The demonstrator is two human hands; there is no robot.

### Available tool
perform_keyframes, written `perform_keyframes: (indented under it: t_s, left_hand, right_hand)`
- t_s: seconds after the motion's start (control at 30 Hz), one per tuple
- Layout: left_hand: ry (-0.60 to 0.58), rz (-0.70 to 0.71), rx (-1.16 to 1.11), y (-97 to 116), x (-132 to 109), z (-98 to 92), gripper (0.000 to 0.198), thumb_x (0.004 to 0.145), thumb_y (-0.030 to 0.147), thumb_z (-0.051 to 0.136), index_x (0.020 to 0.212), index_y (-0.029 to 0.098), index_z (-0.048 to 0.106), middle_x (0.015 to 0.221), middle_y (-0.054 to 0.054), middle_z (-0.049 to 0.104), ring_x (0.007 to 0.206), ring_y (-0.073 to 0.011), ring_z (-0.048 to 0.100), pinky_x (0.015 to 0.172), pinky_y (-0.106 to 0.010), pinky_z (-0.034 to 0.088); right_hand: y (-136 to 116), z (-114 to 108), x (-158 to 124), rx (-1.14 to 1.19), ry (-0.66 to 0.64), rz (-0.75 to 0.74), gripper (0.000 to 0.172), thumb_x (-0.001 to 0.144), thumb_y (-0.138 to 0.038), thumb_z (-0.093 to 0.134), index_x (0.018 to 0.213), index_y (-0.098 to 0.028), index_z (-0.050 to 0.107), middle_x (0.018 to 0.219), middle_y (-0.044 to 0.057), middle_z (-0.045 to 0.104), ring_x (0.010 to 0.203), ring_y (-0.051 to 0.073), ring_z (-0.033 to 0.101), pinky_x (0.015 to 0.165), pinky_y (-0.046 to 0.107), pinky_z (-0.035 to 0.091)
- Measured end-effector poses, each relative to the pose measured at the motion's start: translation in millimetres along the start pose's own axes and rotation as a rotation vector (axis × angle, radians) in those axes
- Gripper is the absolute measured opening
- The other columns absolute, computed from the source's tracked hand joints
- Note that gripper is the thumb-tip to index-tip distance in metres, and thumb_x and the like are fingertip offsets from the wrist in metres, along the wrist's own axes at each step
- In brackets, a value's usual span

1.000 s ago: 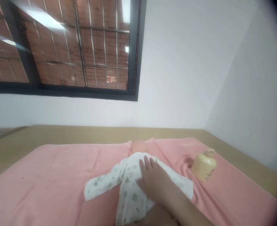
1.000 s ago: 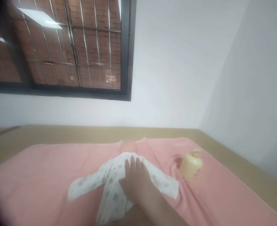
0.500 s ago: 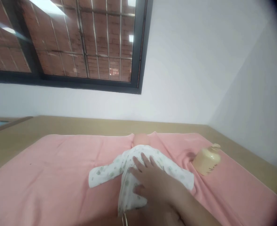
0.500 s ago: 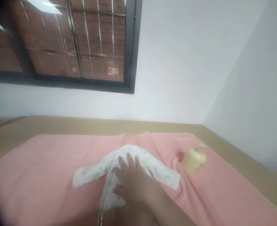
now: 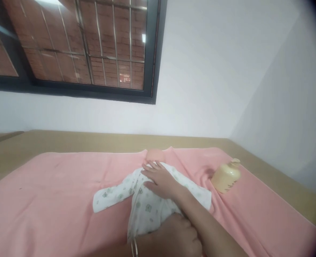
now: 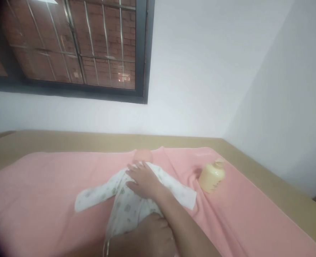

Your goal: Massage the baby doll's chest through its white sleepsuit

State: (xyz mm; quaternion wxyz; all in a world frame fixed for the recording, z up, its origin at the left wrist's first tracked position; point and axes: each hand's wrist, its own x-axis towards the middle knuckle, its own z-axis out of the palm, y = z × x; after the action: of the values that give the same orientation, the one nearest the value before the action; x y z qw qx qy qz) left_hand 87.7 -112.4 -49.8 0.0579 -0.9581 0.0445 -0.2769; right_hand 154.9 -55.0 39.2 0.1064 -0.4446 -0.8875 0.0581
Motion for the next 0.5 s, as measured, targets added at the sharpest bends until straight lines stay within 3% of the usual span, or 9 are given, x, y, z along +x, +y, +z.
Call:
perform_keyframes:
  t_s: [0.07,0.17,0.27,0.33,0.43,0.5]
  left_hand:
    - [-0.003,-0.005,-0.008,-1.7,2.8,1.7,0.018,0.089,0.025,0.05,0.075,0.019,0.06,0.077,-0.003,0.062,0.068,-0.0103,0.054,0.063,-0.025,0.048]
    - [-0.009,-0.014,-0.033,-0.8,2.6,0.0,0.019,0.09,0.029,0.049,0.077,0.018,0.06,0.077,-0.002,0.061,0.068,-0.0096,0.053,0.064,-0.025,0.047]
    - [-0.01,-0.047,-0.067,2.1,0.8,-3.0,0.021,0.091,0.034,0.048,0.084,0.018,0.059,0.082,-0.001,0.061,0.069,-0.0091,0.053,0.066,-0.026,0.047]
    - [-0.006,-0.073,-0.089,2.6,1.9,-4.5,0.021,0.089,0.028,0.05,0.072,0.018,0.058,0.071,-0.001,0.059,0.062,-0.0093,0.05,0.061,-0.024,0.045]
    - [0.01,-0.12,-0.116,0.2,5.1,-9.7,0.027,0.085,0.02,0.051,0.059,0.019,0.053,0.058,-0.001,0.055,0.055,-0.0102,0.045,0.053,-0.024,0.041]
    - [0.029,-0.167,-0.132,-1.8,5.3,-17.7,0.024,0.088,0.023,0.048,0.066,0.019,0.057,0.065,-0.001,0.058,0.058,-0.0093,0.047,0.056,-0.023,0.043]
  right_hand:
    - [4.3,0.7,-0.1,0.004,0.029,0.132,0.053,0.096,-0.046,0.022,0.141,-0.023,0.034,0.151,0.004,0.024,0.14,0.024,0.01,0.112,0.047,0.008]
    - [0.5,7.2,-7.7,-0.006,0.029,0.285,0.067,0.093,-0.053,0.024,0.147,-0.013,0.019,0.153,0.012,0.01,0.139,0.033,0.002,0.109,0.054,0.01]
    - [2.2,9.0,-9.2,0.006,0.008,0.168,0.066,0.09,-0.056,0.033,0.145,-0.02,0.026,0.153,0.008,0.011,0.139,0.033,0.0,0.11,0.053,0.008]
    - [9.9,5.6,-5.2,0.028,0.026,0.097,0.055,0.093,-0.051,0.029,0.14,-0.025,0.036,0.152,0.002,0.02,0.14,0.026,0.005,0.112,0.048,0.007]
    - [16.9,-1.0,-4.0,0.036,0.051,0.157,0.057,0.095,-0.047,0.024,0.143,-0.018,0.031,0.151,0.007,0.021,0.14,0.022,0.009,0.113,0.044,0.009]
    - [13.7,-4.7,-9.9,0.017,0.016,0.201,0.065,0.094,-0.048,0.027,0.145,-0.009,0.021,0.152,0.014,0.014,0.14,0.026,0.007,0.112,0.046,0.011]
